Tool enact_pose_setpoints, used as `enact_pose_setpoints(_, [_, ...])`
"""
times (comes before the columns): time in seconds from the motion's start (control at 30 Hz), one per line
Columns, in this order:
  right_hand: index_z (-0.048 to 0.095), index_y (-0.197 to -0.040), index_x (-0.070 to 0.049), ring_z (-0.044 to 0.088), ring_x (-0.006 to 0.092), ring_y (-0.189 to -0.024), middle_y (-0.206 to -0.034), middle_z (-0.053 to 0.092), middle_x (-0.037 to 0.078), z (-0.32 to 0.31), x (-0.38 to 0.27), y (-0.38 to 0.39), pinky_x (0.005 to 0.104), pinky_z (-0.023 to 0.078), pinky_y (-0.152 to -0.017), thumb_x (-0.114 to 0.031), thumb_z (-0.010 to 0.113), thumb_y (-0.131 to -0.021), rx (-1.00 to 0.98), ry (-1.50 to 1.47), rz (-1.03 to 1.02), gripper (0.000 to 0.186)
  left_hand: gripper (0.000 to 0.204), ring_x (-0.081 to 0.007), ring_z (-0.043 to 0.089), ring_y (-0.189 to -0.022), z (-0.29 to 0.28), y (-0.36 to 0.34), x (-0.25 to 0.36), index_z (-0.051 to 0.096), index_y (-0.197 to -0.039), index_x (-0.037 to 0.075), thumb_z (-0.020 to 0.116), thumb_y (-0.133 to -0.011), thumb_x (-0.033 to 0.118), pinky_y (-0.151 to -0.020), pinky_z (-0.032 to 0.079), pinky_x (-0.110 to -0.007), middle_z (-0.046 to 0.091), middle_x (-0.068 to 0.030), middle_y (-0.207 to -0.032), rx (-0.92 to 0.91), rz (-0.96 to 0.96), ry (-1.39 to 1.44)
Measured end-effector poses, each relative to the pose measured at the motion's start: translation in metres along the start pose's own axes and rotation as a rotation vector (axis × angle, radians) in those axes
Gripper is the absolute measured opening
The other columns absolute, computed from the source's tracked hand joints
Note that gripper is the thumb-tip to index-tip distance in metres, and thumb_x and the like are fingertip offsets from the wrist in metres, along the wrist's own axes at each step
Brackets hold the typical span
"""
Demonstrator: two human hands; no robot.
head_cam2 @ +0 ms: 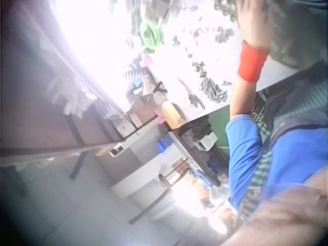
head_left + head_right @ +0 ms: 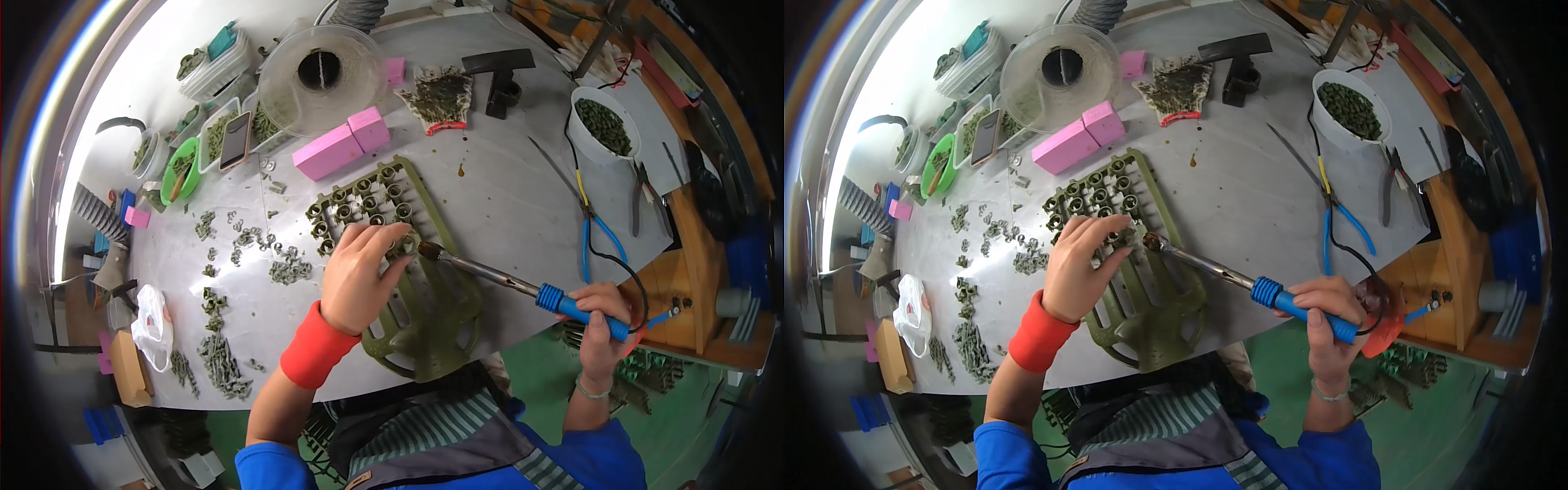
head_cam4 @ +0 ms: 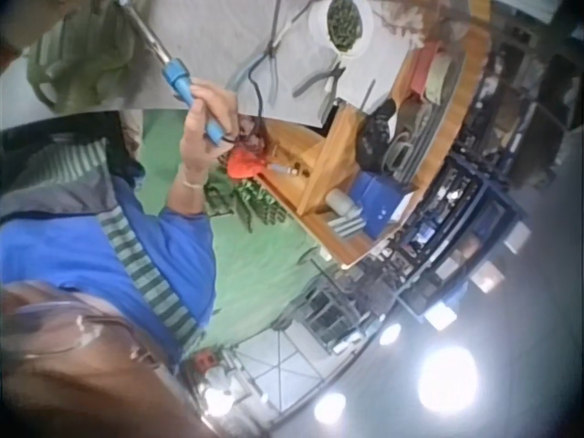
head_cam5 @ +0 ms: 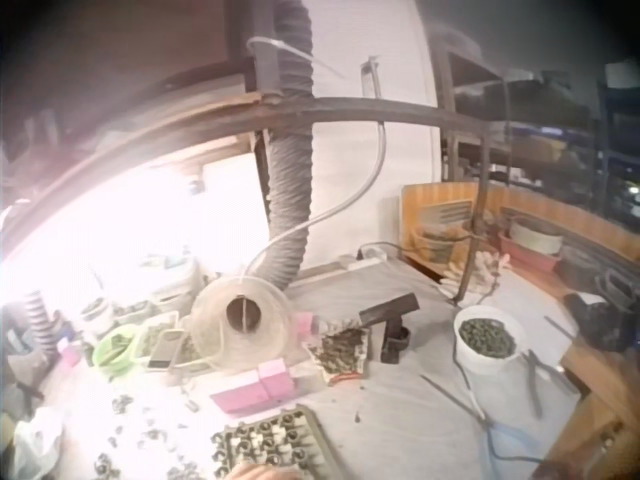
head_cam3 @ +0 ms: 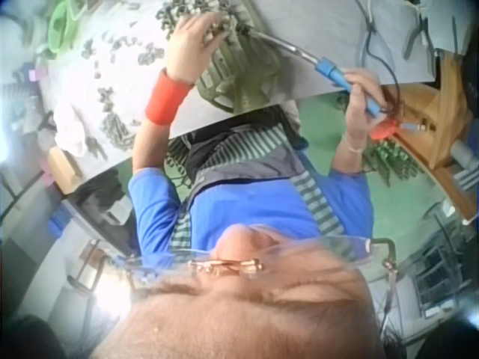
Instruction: The person solders small metal parts onto a green plastic frame using a soldering iron. They consult a notebook, write on a page using a pen, and then continue soldering the components into specific points on the frame.
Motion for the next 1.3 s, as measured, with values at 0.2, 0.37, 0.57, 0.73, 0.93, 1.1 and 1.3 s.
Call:
enact_pose_setpoints(0.2, [0.064, -0.092, 0.009, 0.068, 0.0259, -0.076, -0.099, 0.061, 0.021, 0.011, 0.010, 0.003, 0.0378, 0.066, -0.065, -0.007, 0.057, -0.089, -0.014, 0.003, 0.007, 0.017, 0.033, -0.0254, 0.057, -0.104, 0.011, -0.008, 0.004, 0.070, -0.109, 0.011, 0.078, -0.077, 0.014, -0.088, 0.042, -0.040, 0.069, -0.0035, -0.101, 0.148, 0.113, -0.304])
enact_pose_setpoints(0.37, [0.065, -0.094, 0.007, 0.068, 0.0262, -0.078, -0.101, 0.061, 0.020, 0.020, 0.017, 0.004, 0.0395, 0.066, -0.071, -0.005, 0.058, -0.089, -0.011, -0.031, 0.023, 0.015, 0.032, -0.0253, 0.057, -0.103, 0.019, -0.012, -0.002, 0.071, -0.108, 0.010, 0.078, -0.077, 0.015, -0.089, 0.041, -0.040, 0.070, -0.0028, -0.103, 0.126, 0.095, -0.296])
enact_pose_setpoints(0.57, [0.066, -0.095, 0.006, 0.069, 0.0269, -0.080, -0.101, 0.062, 0.020, 0.029, 0.023, -0.001, 0.0395, 0.065, -0.073, -0.003, 0.059, -0.088, -0.018, -0.013, 0.031, 0.014, 0.031, -0.0251, 0.057, -0.102, 0.024, -0.016, -0.007, 0.072, -0.107, 0.010, 0.078, -0.077, 0.013, -0.089, 0.041, -0.039, 0.071, -0.0023, -0.103, 0.111, 0.112, -0.327])
enact_pose_setpoints(0.73, [0.065, -0.094, 0.006, 0.068, 0.0259, -0.072, -0.097, 0.063, 0.020, 0.016, 0.011, -0.003, 0.0374, 0.063, -0.067, -0.005, 0.060, -0.089, -0.059, -0.022, -0.010, 0.013, 0.031, -0.0249, 0.057, -0.102, 0.025, -0.017, -0.010, 0.072, -0.107, 0.010, 0.078, -0.077, 0.013, -0.089, 0.041, -0.039, 0.071, -0.0023, -0.103, 0.110, 0.111, -0.335])
enact_pose_setpoints(0.93, [0.063, -0.091, 0.006, 0.068, 0.0262, -0.069, -0.094, 0.062, 0.021, -0.011, -0.001, 0.000, 0.0352, 0.061, -0.060, -0.013, 0.058, -0.092, -0.011, 0.007, -0.004, 0.020, 0.032, -0.0252, 0.057, -0.102, 0.023, -0.017, -0.006, 0.071, -0.108, 0.010, 0.077, -0.078, 0.014, -0.089, 0.041, -0.039, 0.070, -0.0024, -0.103, 0.119, 0.110, -0.337])
enact_pose_setpoints(1.1, [0.058, -0.097, 0.004, 0.061, 0.0219, -0.070, -0.097, 0.058, 0.021, -0.027, -0.005, 0.002, 0.0331, 0.060, -0.059, -0.014, 0.048, -0.099, 0.028, 0.057, -0.105, 0.021, 0.023, -0.0276, 0.058, -0.088, -0.012, 0.022, 0.008, 0.068, -0.100, 0.007, 0.077, -0.081, 0.018, -0.079, 0.045, -0.038, 0.063, -0.0062, -0.087, 0.112, 0.093, -0.196])
enact_pose_setpoints(1.3, [0.056, -0.093, 0.006, 0.062, 0.0227, -0.068, -0.094, 0.060, 0.019, -0.049, 0.019, 0.016, 0.0323, 0.058, -0.056, -0.010, 0.046, -0.097, 0.341, 0.073, 0.023, 0.020, 0.037, -0.0234, 0.063, -0.073, -0.015, 0.113, 0.024, 0.069, -0.101, 0.006, 0.081, -0.078, 0.033, -0.064, 0.052, -0.037, 0.063, -0.0055, -0.085, -0.348, 0.270, -0.102])
Point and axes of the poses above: each hand's wrist, its own y-axis away from the middle knuckle, its own z-axis out of the palm, x = y × z, the point moved 4 cm from there along -y, towards the middle knuckle
